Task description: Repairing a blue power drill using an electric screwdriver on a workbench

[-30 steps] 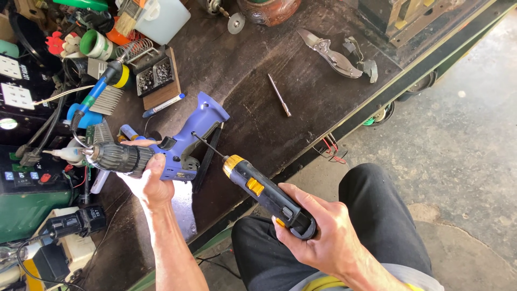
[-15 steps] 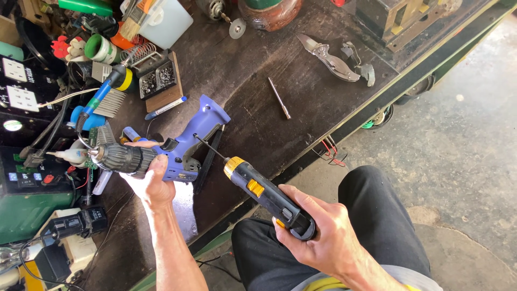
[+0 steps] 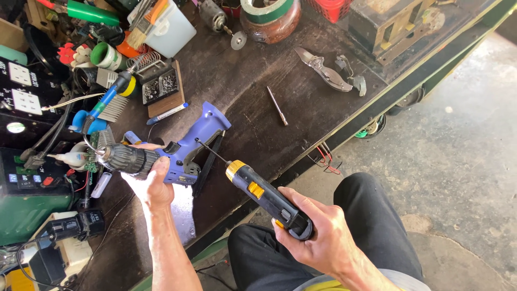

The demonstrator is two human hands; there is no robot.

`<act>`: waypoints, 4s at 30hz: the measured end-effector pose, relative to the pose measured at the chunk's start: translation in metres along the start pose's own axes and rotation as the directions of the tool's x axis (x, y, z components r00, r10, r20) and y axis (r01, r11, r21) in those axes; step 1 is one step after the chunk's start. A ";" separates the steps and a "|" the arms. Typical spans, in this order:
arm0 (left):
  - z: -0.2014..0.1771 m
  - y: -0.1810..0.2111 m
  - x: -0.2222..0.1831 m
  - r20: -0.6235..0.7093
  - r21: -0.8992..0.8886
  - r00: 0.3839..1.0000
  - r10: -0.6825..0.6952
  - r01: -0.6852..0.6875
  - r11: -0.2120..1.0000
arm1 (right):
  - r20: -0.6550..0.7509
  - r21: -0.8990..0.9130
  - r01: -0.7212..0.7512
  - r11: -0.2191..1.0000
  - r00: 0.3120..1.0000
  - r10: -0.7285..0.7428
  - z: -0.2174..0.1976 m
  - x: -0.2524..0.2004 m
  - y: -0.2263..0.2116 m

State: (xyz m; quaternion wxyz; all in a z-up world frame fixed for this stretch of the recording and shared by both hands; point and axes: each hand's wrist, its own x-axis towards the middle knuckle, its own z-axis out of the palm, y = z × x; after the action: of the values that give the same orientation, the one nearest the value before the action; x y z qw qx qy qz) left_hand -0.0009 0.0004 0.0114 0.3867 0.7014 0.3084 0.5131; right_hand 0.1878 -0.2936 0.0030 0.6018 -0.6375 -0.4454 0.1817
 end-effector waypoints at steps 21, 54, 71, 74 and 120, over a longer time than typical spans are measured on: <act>0.026 0.072 0.003 -0.137 0.058 0.974 -0.180 0.190 0.980 | -0.116 0.056 -0.117 0.992 0.986 0.122 -0.015 0.004 0.025; 0.035 0.075 0.003 -0.199 0.192 0.978 -0.067 0.106 0.976 | -0.019 0.201 -0.549 0.811 0.826 0.564 -0.029 0.031 0.005; 0.028 0.070 0.001 -0.153 0.205 0.986 -0.061 0.092 0.974 | -0.004 0.399 -0.519 0.756 0.823 0.568 -0.006 0.020 0.000; 0.026 0.071 0.001 -0.149 0.250 0.987 -0.055 0.091 0.964 | -0.039 0.120 -0.322 0.939 0.944 0.329 -0.009 0.023 -0.003; 0.026 0.067 0.002 -0.141 0.182 0.990 -0.022 0.048 0.982 | -0.030 -0.019 -0.203 0.979 0.979 0.203 -0.019 0.026 0.011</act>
State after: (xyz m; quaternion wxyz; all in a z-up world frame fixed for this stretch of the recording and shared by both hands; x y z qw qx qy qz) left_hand 0.0268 -0.0375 0.0654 0.3066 0.6914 0.3933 0.5227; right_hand 0.2204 -0.2831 0.0050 0.5792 -0.6888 -0.3715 0.2282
